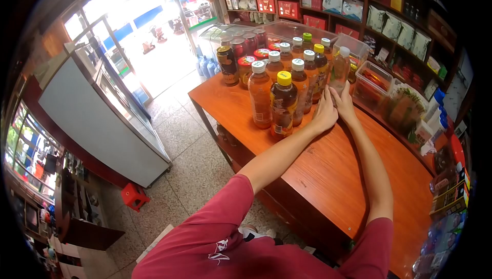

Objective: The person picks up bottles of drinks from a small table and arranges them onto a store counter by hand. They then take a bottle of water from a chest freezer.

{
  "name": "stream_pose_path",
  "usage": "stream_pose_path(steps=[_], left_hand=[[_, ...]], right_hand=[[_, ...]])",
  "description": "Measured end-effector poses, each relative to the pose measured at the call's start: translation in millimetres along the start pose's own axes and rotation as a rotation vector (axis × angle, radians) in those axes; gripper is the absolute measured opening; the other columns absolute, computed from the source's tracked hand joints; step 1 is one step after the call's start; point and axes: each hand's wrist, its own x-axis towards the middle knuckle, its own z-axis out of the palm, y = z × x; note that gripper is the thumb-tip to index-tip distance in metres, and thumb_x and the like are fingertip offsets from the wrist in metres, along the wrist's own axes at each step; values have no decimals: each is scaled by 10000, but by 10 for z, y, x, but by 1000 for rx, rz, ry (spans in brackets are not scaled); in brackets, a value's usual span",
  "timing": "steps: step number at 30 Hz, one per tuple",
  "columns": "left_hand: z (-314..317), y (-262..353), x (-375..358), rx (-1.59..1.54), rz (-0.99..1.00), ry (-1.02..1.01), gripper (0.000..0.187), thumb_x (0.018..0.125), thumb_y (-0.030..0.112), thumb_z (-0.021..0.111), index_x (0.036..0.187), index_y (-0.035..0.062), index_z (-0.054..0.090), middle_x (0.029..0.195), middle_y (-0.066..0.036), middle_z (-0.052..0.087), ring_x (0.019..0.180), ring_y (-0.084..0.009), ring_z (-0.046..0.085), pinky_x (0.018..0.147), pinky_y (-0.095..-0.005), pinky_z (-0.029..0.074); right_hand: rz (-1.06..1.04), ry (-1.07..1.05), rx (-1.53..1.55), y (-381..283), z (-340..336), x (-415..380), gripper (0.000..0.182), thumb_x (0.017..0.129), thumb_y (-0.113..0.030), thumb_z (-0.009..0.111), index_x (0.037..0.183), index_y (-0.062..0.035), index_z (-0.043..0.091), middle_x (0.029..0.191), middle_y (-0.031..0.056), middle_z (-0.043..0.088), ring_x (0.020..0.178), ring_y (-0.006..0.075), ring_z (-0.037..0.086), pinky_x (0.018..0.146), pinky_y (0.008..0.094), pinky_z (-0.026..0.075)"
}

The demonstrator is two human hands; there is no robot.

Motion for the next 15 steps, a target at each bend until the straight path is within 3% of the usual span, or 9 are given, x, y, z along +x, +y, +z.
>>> stream_pose_path(steps=[6, 10, 15], left_hand=[[-15, 47, -15, 8, -46, -16, 800, 888, 1, 505, 1547, -104, 64, 1566, -349, 222, 1452, -478, 269, 1205, -467, 271], [10, -31, 5, 17, 15, 1, 812, 887, 31, 527, 1539, -118, 67, 1543, -375, 235, 1430, -487, 307, 1169, -459, 334], [36, -50, 4, 34, 18, 13, 810, 883, 29, 526, 1537, -121, 73, 1549, -368, 234, 1437, -484, 297, 1181, -459, 314]], right_hand=[[14, -25, 66, 71, -3, 37, 610, 983, -286, 640, 1426, -35, 304, 1204, 279, 651, 1128, 397, 659, 917, 425, 511], [6, -12, 62, 141, 14, 47, 633, 978, -279, 647, 1443, -35, 294, 1219, 279, 644, 1153, 396, 648, 936, 426, 505], [-42, 20, 66, 155, 28, 42, 679, 968, -291, 661, 1472, -44, 280, 1224, 280, 644, 1150, 414, 646, 940, 436, 506]])
